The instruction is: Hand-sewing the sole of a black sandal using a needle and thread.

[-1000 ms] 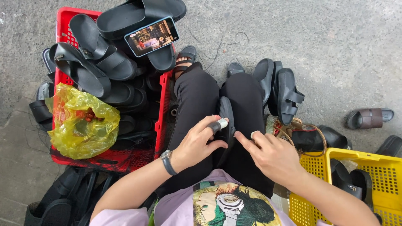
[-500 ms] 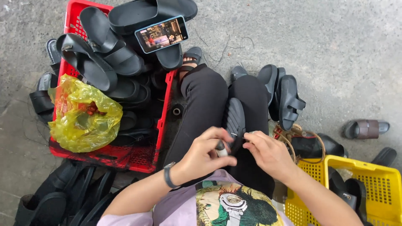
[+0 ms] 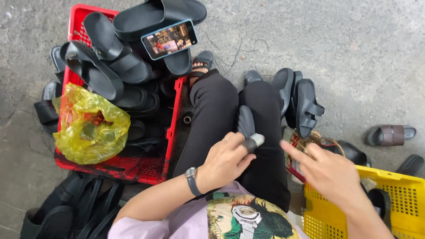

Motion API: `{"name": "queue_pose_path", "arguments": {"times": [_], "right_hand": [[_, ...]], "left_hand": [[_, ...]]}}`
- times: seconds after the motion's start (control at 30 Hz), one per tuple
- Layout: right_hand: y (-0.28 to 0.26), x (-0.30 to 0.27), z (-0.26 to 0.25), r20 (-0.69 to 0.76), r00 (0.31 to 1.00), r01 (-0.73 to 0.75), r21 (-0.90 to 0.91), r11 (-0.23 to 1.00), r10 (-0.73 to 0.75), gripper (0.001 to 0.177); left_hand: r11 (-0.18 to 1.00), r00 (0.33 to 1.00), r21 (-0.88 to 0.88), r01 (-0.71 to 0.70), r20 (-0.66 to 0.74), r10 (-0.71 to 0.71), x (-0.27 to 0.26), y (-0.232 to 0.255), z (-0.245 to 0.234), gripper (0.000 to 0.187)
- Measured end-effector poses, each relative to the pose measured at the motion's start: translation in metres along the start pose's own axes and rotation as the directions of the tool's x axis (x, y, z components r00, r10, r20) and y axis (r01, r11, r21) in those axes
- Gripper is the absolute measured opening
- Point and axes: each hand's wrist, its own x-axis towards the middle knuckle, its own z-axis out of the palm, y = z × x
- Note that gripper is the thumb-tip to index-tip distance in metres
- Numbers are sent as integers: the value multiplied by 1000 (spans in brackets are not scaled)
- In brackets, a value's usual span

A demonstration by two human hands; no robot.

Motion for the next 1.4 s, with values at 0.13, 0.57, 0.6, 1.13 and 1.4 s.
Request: {"name": "queue_pose_path", "arguments": {"times": [0.13, 0.57, 0.6, 1.13, 1.4], "right_hand": [[-24, 8, 4, 39, 984, 143, 388, 910, -171, 52], [-34, 17, 19, -170, 907, 198, 980, -32, 385, 35], [-37, 26, 25, -197, 965, 128, 930, 344, 173, 51], [-38, 44, 8, 89, 988, -100, 991, 83, 125, 18], [-29, 62, 19, -54, 998, 44, 980, 196, 44, 22]], "left_hand": [[963, 969, 154, -222, -72, 235, -2, -1, -2, 16], [952, 974, 263, -156, -116, 192, -17, -8, -15, 41], [913, 993, 407, -2, -107, 50, -19, -8, -14, 49], [465, 962, -858, 221, 114, -246, 97, -4, -38, 35], [407, 866, -839, 361, 141, -479, 112, -78, -49, 49]]}}
